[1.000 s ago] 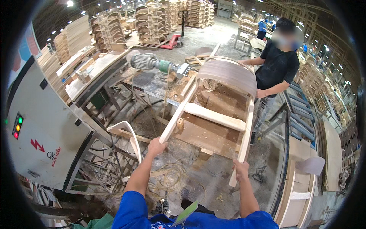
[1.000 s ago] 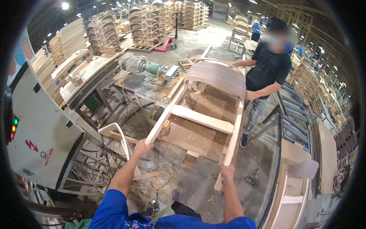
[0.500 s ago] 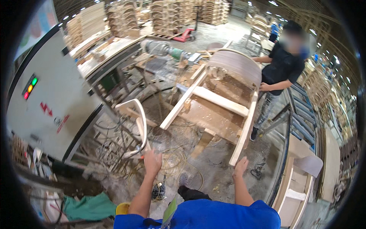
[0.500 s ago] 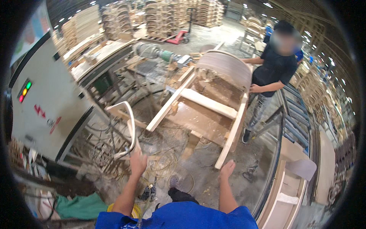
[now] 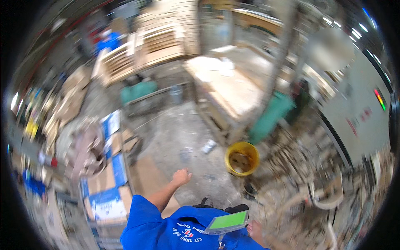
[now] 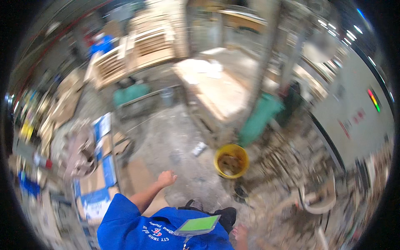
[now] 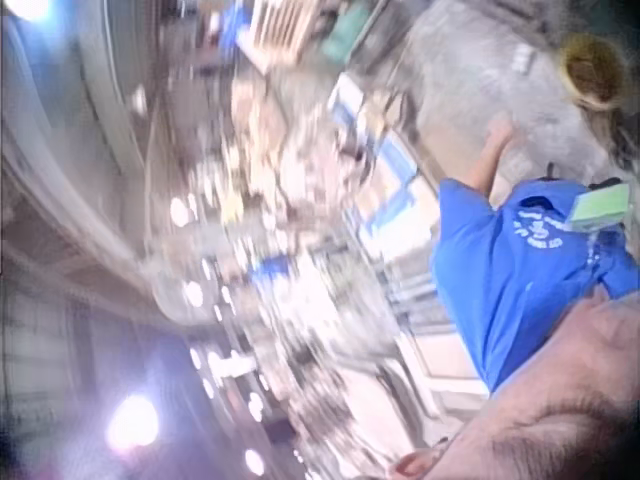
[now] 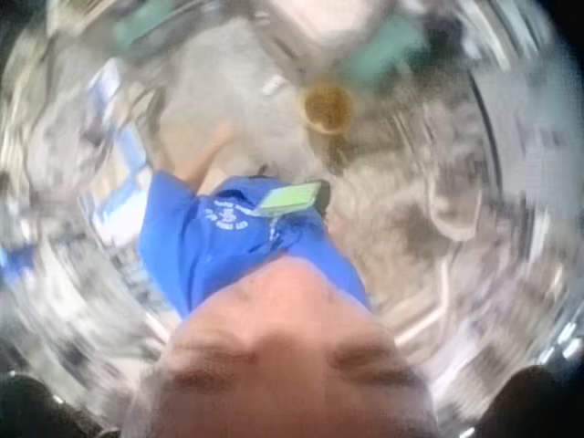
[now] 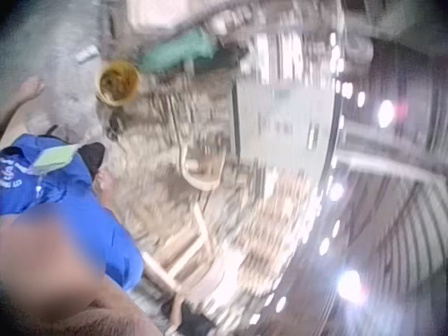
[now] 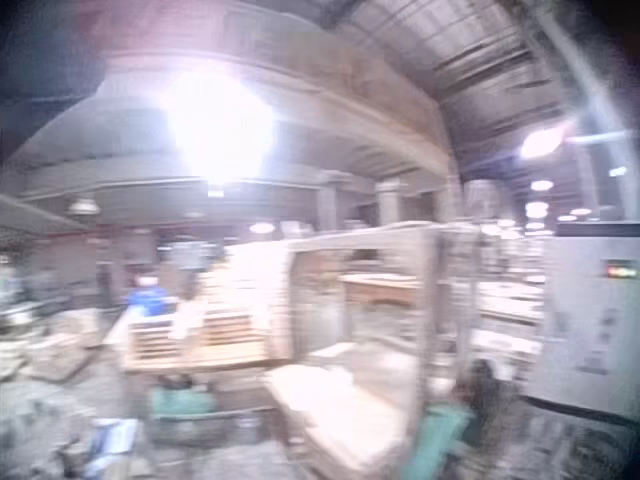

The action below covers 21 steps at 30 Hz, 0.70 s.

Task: The person uses a manual pallet jack to transport stacks of unfinished wooden chair frames across a factory floor. They then pick up individual chair frames and place them onto a conveyor or workbench for further processing.

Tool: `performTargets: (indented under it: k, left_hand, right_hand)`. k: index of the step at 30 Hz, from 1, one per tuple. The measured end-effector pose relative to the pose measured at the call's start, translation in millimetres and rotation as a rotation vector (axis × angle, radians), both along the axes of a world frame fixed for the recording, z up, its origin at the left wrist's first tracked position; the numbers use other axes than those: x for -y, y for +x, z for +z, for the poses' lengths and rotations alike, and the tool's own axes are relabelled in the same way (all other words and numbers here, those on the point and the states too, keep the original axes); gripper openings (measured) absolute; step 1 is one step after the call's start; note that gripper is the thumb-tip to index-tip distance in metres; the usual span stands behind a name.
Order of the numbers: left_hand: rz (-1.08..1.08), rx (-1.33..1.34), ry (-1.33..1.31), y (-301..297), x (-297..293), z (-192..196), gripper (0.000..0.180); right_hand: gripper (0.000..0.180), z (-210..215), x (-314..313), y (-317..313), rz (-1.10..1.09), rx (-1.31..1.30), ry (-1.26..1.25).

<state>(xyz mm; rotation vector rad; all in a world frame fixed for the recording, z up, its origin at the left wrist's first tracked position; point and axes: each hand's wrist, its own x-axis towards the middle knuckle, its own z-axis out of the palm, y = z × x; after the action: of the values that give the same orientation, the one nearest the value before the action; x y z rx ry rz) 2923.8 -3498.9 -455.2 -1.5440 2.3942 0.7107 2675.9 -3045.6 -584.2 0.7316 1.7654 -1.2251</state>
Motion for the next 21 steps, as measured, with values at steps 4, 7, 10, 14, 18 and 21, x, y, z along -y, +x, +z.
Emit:
performTargets:
  k: [4, 7, 10, 14, 18, 21]
  left_hand:
    - [0.393, -0.059, 0.064, 105.1, -9.1, -8.7, 0.048]
    - [0.609, -0.069, 0.191, 150.6, -39.8, -27.8, 0.044]
    - [0.672, -0.168, 0.400, 166.7, -42.8, -47.6, 0.045]
    - [0.856, -0.208, 0.462, 179.4, -5.3, -78.4, 0.046]
    - [0.917, -0.237, 0.436, 198.4, 104.7, -85.3, 0.047]
    - [1.042, -0.335, 0.326, 214.3, 191.2, -71.7, 0.046]
  right_hand:
    - [0.015, 1.2, 86.9, -60.0, 0.442, -0.015, 0.163]
    - [0.013, 3.4, 173.0, -74.6, 0.535, -0.027, 0.132]
    - [0.013, 8.0, 300.6, -54.9, 0.691, -0.115, 0.027]
    - [0.015, -17.8, 446.8, -6.7, 0.942, -0.062, -0.015]
    - [0.013, -36.5, 582.7, 43.3, 1.313, -0.086, -0.093]
    - [0.013, -25.9, 676.3, 76.3, 1.377, -0.040, -0.094]
